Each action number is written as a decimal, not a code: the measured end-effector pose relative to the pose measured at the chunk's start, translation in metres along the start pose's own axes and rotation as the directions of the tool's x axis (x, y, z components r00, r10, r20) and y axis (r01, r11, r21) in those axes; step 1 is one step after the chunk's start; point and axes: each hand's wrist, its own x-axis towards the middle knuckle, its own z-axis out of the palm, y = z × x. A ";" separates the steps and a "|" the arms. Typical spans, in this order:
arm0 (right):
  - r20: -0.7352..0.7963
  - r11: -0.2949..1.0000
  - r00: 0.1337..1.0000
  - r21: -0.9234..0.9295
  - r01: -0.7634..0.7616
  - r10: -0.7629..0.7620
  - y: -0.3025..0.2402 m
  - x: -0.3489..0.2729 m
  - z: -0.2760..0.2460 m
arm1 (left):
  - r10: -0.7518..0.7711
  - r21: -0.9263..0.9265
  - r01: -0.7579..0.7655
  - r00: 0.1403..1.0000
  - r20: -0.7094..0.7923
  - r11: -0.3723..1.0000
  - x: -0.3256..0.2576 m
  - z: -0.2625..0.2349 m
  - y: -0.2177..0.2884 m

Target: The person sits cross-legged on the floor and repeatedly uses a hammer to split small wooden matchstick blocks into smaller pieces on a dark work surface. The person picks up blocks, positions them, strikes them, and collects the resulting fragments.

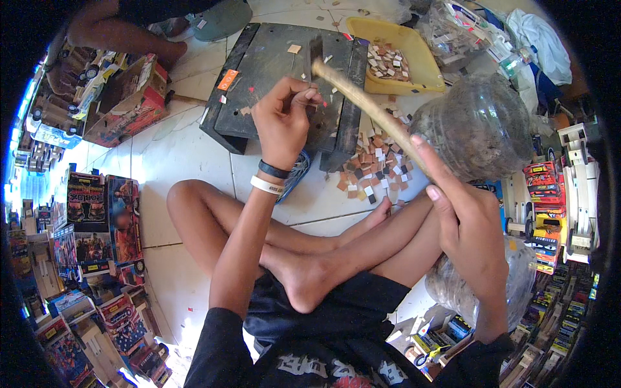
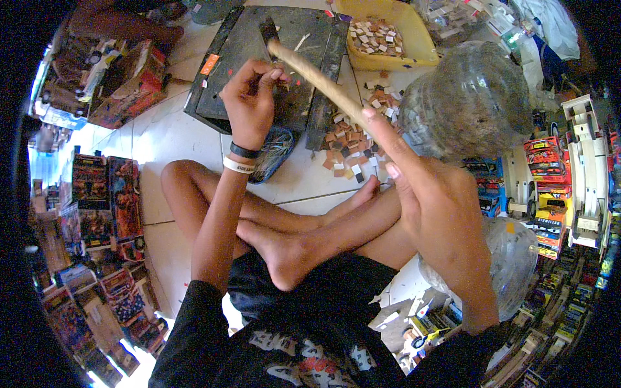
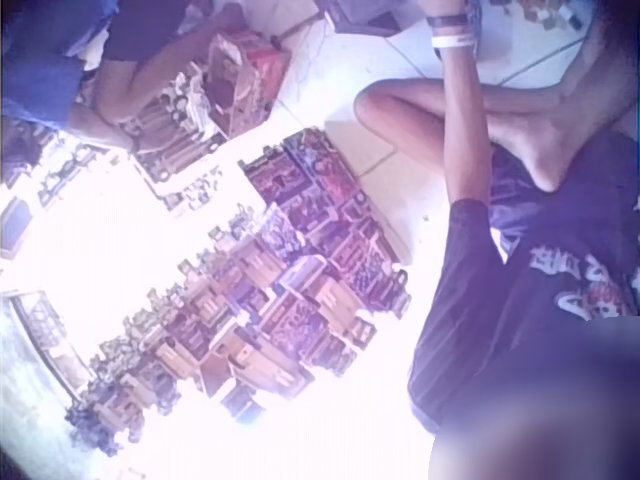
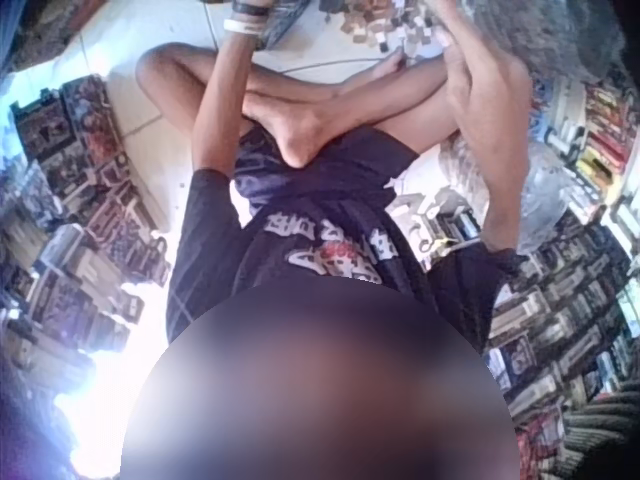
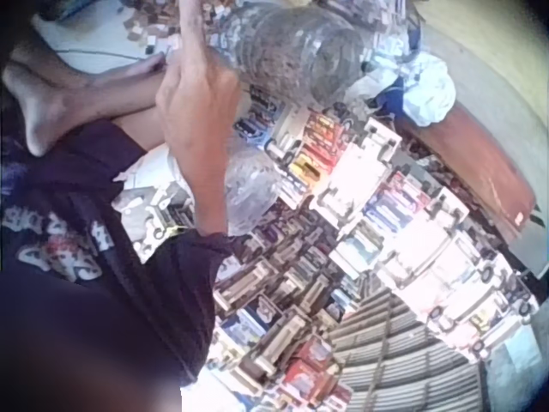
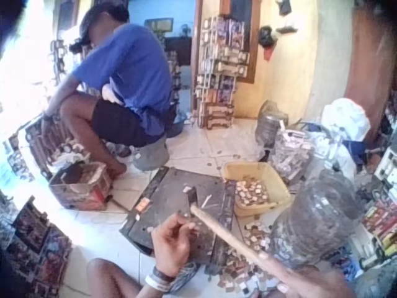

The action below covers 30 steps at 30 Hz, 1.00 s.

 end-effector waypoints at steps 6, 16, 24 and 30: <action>0.007 1.000 1.000 -0.026 -0.009 0.009 -0.003 0.001 0.005 | 0.026 0.028 -0.026 1.000 -0.002 0.999 0.000 0.000 0.000; -0.009 1.000 1.000 -0.025 -0.009 0.009 -0.006 -0.001 0.006 | 0.018 -0.018 -0.018 1.000 -0.024 1.000 -0.003 0.001 -0.003; -0.046 1.000 0.999 -0.007 0.007 -0.007 -0.005 -0.001 0.005 | 0.016 0.022 -0.015 1.000 -0.017 1.000 0.000 0.002 -0.004; 0.024 0.998 0.999 -0.052 -0.020 0.021 -0.004 -0.003 0.006 | -0.008 0.068 0.008 1.000 0.002 0.998 -0.002 0.000 -0.005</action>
